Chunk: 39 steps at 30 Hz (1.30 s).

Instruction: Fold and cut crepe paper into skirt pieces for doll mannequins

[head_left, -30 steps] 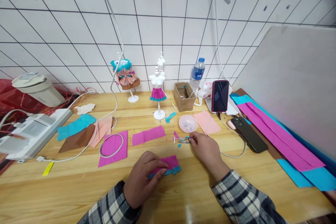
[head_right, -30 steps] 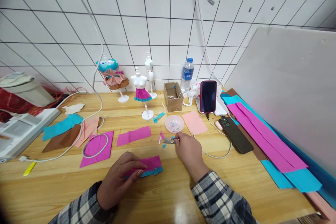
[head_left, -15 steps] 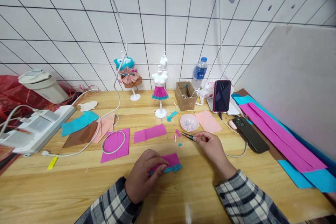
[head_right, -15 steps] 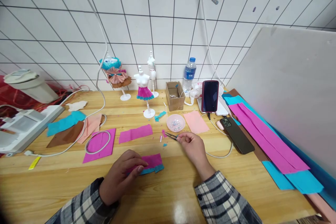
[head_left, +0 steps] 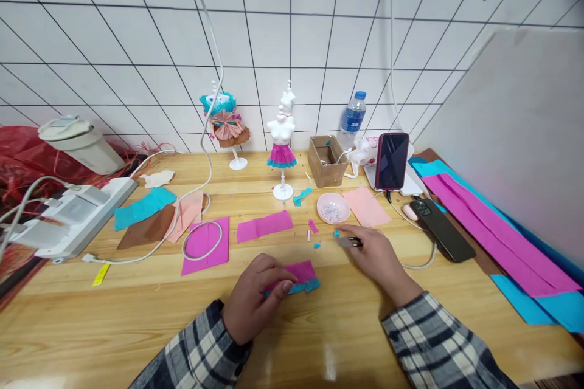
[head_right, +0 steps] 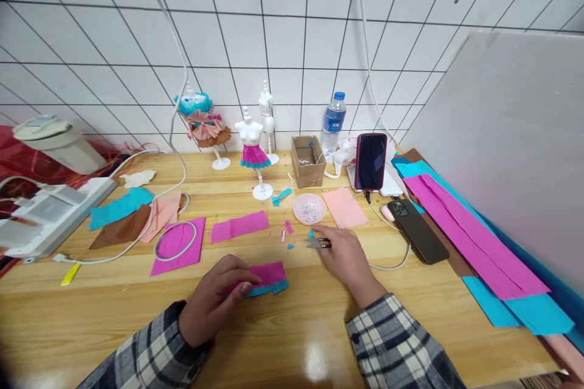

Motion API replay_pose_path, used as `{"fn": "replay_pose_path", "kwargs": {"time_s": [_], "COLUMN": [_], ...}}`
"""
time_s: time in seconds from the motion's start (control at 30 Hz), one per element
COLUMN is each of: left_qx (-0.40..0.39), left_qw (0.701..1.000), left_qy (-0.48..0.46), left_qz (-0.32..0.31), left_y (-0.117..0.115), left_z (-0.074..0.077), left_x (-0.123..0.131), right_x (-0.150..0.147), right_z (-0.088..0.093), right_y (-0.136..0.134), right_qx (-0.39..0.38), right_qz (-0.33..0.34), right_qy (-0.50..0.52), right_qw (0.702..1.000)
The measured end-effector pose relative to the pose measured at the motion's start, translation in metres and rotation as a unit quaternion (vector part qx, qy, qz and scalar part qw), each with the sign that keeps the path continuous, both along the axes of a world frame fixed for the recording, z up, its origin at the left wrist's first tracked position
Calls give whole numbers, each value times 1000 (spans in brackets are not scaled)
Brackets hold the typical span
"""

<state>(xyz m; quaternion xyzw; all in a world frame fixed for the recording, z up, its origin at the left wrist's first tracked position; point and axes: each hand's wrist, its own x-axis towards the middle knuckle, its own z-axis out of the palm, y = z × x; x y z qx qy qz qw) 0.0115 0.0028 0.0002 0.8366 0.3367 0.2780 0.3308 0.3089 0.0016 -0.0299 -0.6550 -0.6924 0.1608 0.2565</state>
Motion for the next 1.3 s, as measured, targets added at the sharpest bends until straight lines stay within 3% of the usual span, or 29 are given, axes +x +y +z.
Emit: {"fn": "replay_pose_path", "kwargs": {"time_s": [0.07, 0.13, 0.27, 0.43, 0.63, 0.9, 1.03, 1.13, 1.3], "left_qx": [-2, -4, -16, -52, -80, -84, -145, -195, -170], "left_qw": [1000, 1000, 999, 996, 989, 991, 981, 966, 969], "left_qy": [2, 1, -18, -7, 17, 14, -11, -45, -43], "left_qz": [-1, 2, 35, 77, 124, 105, 132, 163, 176], "left_y": [0, 0, 3, 10, 10, 9, 9, 9, 8], "left_z": [1, 2, 10, 21, 11, 8, 9, 8, 4], "left_x": [0, 0, 6, 17, 12, 7, 10, 11, 12], "right_x": [-6, -11, -32, -82, -117, -111, -111, -115, -119], "right_z": [-2, -2, 9, 31, 36, 28, 27, 26, 25], "right_y": [3, 5, 3, -1, -7, -8, -11, -13, -13], "right_qx": [-10, -20, -57, -124, -161, -187, -182, -171, -167], "right_qz": [10, 1, -41, 19, 67, 74, 53, 23, 11], "right_qy": [-45, -21, 186, 349, 374, 376, 407, 395, 375], "right_qw": [999, 1000, 980, 929, 911, 905, 893, 902, 912]}}
